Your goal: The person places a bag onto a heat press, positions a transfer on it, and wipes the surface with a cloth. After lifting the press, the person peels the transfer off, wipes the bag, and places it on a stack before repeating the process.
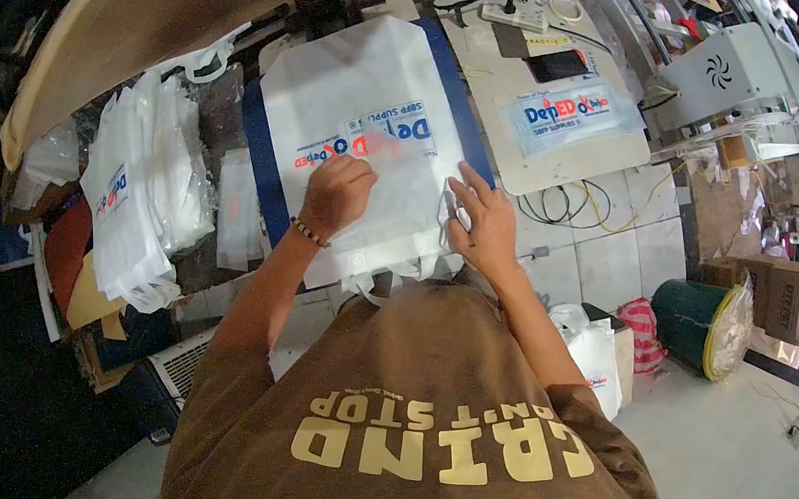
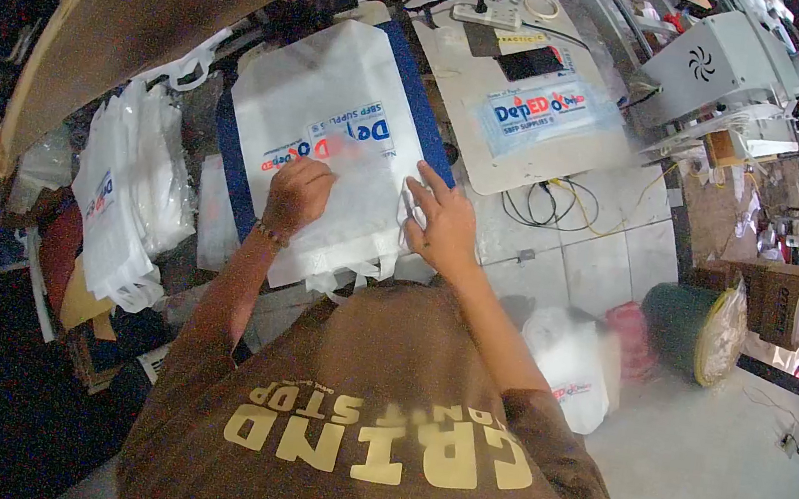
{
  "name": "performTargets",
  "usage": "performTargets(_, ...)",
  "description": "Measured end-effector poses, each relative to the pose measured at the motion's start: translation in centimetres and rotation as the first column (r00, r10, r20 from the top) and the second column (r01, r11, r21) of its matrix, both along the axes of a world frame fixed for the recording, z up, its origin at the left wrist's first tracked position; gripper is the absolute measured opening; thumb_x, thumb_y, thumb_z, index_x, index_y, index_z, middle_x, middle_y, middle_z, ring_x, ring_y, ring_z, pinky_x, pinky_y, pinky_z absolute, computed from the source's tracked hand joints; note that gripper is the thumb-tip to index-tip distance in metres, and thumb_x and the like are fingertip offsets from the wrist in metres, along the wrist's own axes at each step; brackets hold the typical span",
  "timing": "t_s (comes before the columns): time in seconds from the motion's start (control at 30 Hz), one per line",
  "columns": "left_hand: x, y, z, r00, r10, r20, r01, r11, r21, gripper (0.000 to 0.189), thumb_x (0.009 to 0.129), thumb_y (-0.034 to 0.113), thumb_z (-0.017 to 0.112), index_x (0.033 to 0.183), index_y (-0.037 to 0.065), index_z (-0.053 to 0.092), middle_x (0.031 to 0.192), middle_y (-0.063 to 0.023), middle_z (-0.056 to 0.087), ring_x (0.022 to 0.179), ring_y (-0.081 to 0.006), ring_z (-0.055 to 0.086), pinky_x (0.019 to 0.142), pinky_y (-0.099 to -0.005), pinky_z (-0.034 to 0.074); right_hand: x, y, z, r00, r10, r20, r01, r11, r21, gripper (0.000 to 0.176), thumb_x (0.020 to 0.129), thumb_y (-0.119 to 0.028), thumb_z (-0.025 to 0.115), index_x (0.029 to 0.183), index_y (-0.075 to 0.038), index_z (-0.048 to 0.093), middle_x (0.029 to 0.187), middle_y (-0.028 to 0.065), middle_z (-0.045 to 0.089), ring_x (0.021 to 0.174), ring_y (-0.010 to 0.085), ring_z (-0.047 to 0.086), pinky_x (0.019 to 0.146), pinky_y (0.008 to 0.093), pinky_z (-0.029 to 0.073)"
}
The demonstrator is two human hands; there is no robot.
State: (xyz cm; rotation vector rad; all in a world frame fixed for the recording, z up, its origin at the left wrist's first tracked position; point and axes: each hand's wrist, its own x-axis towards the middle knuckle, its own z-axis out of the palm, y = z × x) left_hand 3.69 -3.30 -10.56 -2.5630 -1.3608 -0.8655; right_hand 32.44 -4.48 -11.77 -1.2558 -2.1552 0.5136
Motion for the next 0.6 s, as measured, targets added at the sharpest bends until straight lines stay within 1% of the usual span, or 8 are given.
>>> performTargets(0.1, -0.9, -1.4, 0.0, 0.999, 0.014, -0.038, -0.016, 0.999, -0.045, 0.006, 0.074, 0.006, 0.069, 0.079, 0.007, 0.071, 0.083, -0.0043, 0.066, 0.079, -0.0245, 0.063, 0.072, -0.0384, 0.052, -0.1, 0.1, -0.3, 1.0, 0.002, -0.018, -0.001, 0.999, 0.044, 0.059, 0.071, -0.016, 0.072, 0.129, -0.011, 0.066, 0.149, 0.0085, 0.053, 0.096, 0.0337, 0.06, 0.085, 0.0456, 0.05)
performTargets(0.17, -1.4, -2.3, 0.1, 0.998, 0.028, -0.059, -0.034, 0.994, -0.101, 0.003, 0.074, 0.006, 0.067, 0.074, 0.008, 0.068, 0.08, -0.0045, 0.063, 0.079, -0.0252, 0.063, 0.073, -0.0385, 0.052, 0.0, 0.2, -0.7, 0.999, -0.001, -0.032, 0.004, 0.997, 0.075, 0.057, 0.071, -0.016, 0.07, 0.128, -0.01, 0.066, 0.148, 0.0089, 0.054, 0.091, 0.033, 0.06, 0.082, 0.045, 0.05)
performTargets(0.2, -1.7, -2.8, 0.4, 0.997, 0.037, -0.06, -0.043, 0.994, -0.097, 0.003, 0.074, 0.006, 0.067, 0.074, 0.008, 0.068, 0.08, -0.0045, 0.063, 0.079, -0.0252, 0.063, 0.073, -0.0385, 0.052, -0.1, 0.2, -0.4, 0.999, 0.007, -0.034, -0.005, 0.997, 0.078, 0.057, 0.071, -0.016, 0.07, 0.128, -0.01, 0.066, 0.148, 0.0089, 0.054, 0.091, 0.033, 0.06, 0.082, 0.045, 0.05)
performTargets(0.27, -2.3, -3.8, 1.1, 0.995, 0.019, -0.098, -0.037, 0.981, -0.192, 0.006, 0.075, 0.007, 0.064, 0.069, 0.008, 0.063, 0.077, -0.0057, 0.058, 0.077, -0.0265, 0.061, 0.071, -0.0393, 0.052, -0.1, 0.1, 0.2, 1.0, -0.001, -0.016, 0.002, 0.999, 0.054, 0.056, 0.071, -0.016, 0.069, 0.127, -0.008, 0.067, 0.147, 0.0093, 0.055, 0.087, 0.0322, 0.059, 0.08, 0.0441, 0.05)
performTargets(0.4, -3.5, -6.1, 1.7, 0.999, 0.024, -0.046, -0.035, 0.97, -0.239, 0.009, 0.075, 0.007, 0.062, 0.066, 0.007, 0.06, 0.075, -0.0074, 0.054, 0.076, -0.028, 0.06, 0.07, -0.0411, 0.051, -0.3, 0.1, 0.6, 0.999, 0.017, -0.028, -0.016, 0.999, 0.047, 0.057, 0.07, -0.014, 0.069, 0.126, -0.007, 0.067, 0.147, 0.0097, 0.055, 0.087, 0.0318, 0.059, 0.08, 0.0434, 0.05)
performTargets(0.47, -4.3, -7.4, 2.6, 0.996, 0.011, -0.089, -0.047, 0.912, -0.408, 0.01, 0.074, 0.008, 0.062, 0.065, 0.007, 0.059, 0.075, -0.0088, 0.055, 0.077, -0.0291, 0.06, 0.069, -0.0424, 0.052, -0.3, 0.2, 0.9, 0.999, 0.017, -0.031, -0.017, 1.0, 0.012, 0.059, 0.07, -0.014, 0.069, 0.128, -0.007, 0.067, 0.148, 0.0102, 0.055, 0.09, 0.0324, 0.061, 0.084, 0.0431, 0.051)
performTargets(0.57, -5.3, -9.3, 4.0, 0.997, 0.007, -0.076, -0.042, 0.883, -0.468, 0.01, 0.073, 0.007, 0.061, 0.064, 0.006, 0.058, 0.075, -0.0101, 0.055, 0.076, -0.0301, 0.06, 0.069, -0.043, 0.052, -0.2, 0.2, 1.4, 1.0, 0.017, -0.012, -0.017, 1.0, -0.01, 0.059, 0.07, -0.013, 0.07, 0.128, -0.006, 0.067, 0.147, 0.0105, 0.055, 0.096, 0.0332, 0.063, 0.09, 0.043, 0.051)
performTargets(0.6, -5.7, -9.9, 4.1, 0.997, 0.015, -0.077, -0.049, 0.884, -0.464, 0.01, 0.073, 0.007, 0.061, 0.064, 0.006, 0.058, 0.075, -0.0101, 0.055, 0.076, -0.0301, 0.06, 0.069, -0.043, 0.052, -0.2, 0.2, 1.4, 1.0, 0.024, -0.013, -0.024, 1.0, -0.005, 0.059, 0.07, -0.013, 0.07, 0.128, -0.006, 0.067, 0.147, 0.0105, 0.055, 0.096, 0.0332, 0.063, 0.09, 0.043, 0.051)
